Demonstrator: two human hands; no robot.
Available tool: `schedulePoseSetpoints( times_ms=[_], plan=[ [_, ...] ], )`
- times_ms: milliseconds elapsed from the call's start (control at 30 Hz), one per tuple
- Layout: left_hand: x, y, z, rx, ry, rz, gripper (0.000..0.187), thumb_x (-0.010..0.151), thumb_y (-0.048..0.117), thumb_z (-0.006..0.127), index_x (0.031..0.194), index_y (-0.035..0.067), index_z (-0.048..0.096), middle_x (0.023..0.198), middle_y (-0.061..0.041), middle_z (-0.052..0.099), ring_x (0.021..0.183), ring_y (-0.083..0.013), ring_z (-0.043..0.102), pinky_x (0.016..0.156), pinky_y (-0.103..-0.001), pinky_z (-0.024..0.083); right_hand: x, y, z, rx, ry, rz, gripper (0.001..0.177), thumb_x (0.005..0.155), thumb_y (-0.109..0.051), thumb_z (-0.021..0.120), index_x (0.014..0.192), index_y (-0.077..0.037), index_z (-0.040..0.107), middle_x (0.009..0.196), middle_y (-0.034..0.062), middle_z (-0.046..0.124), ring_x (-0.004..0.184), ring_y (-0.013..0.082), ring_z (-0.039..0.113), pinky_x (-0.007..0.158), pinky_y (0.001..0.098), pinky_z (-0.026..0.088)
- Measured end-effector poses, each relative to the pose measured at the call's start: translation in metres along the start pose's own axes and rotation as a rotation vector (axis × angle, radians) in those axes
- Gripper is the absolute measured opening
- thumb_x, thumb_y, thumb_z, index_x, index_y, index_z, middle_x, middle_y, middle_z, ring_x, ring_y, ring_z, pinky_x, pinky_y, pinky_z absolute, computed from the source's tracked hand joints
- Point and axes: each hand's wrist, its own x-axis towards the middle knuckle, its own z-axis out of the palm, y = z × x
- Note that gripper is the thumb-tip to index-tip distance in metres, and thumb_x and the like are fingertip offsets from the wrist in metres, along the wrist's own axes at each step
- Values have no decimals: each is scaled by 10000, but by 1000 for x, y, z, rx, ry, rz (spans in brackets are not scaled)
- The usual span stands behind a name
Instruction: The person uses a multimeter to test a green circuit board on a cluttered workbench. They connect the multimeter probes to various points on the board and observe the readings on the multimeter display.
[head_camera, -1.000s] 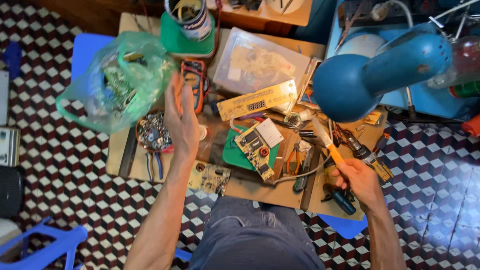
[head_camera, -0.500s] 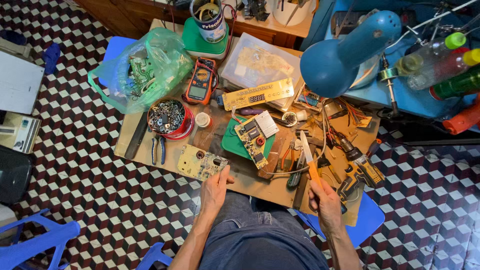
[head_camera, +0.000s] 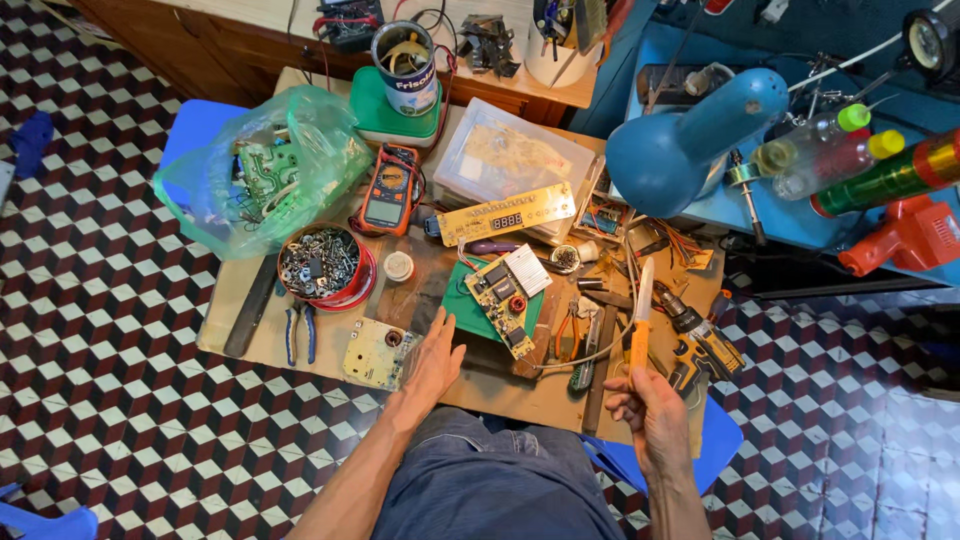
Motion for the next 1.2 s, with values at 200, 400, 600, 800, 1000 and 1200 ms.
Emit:
schedulePoseSetpoints(
  times_ms=[200,400,600,800,1000,1200],
  plan=[
    [1,-9,-3,70,-88,107,752,866,253,714,1497,1,390,1651,-214,228,1058,-481,656,890,-515,553,-14,22,23,118,101,37,289,1039,-260,589,1140,10,607,878,138,714,680,159,665,579,264,507],
    [0,-8,-12,88,-222,62,852,867,263,724,1546,20,271,1683,-193,98,1052,-491,647,873,-544,544,-15,23,26,121,81,28,309,1051,-247,577,1178,26,649,889,118,719,695,143,669,605,254,513],
    [-5,-6,-14,51,-215,98,874,863,252,730,1560,20,256,1697,-207,73,998,-482,666,870,-548,537,12,24,29,65,66,16,249,1060,-240,581,1122,-11,659,864,104,712,679,139,648,589,257,503],
    [-10,-6,-27,4,-234,108,892,840,225,736,1566,32,256,1704,-178,79,1059,-480,651,911,-532,528,38,11,43,61,40,-33,264,1097,-262,614,1040,-6,644,786,56,670,602,112,588,520,246,454],
    [-4,-5,-26,-9,-269,50,886,852,267,738,1557,35,252,1698,-162,82,1143,-486,614,944,-524,523,42,-10,53,-8,127,-50,253,1045,-249,611,1142,-26,679,761,24,661,568,73,556,499,213,421],
    [5,-2,-26,90,-309,20,853,857,312,734,1557,89,301,1688,-171,129,1112,-480,638,936,-529,527,41,-17,60,-173,146,-93,326,1043,-270,599,1165,15,700,758,16,638,580,61,537,514,207,416]
  ],
)
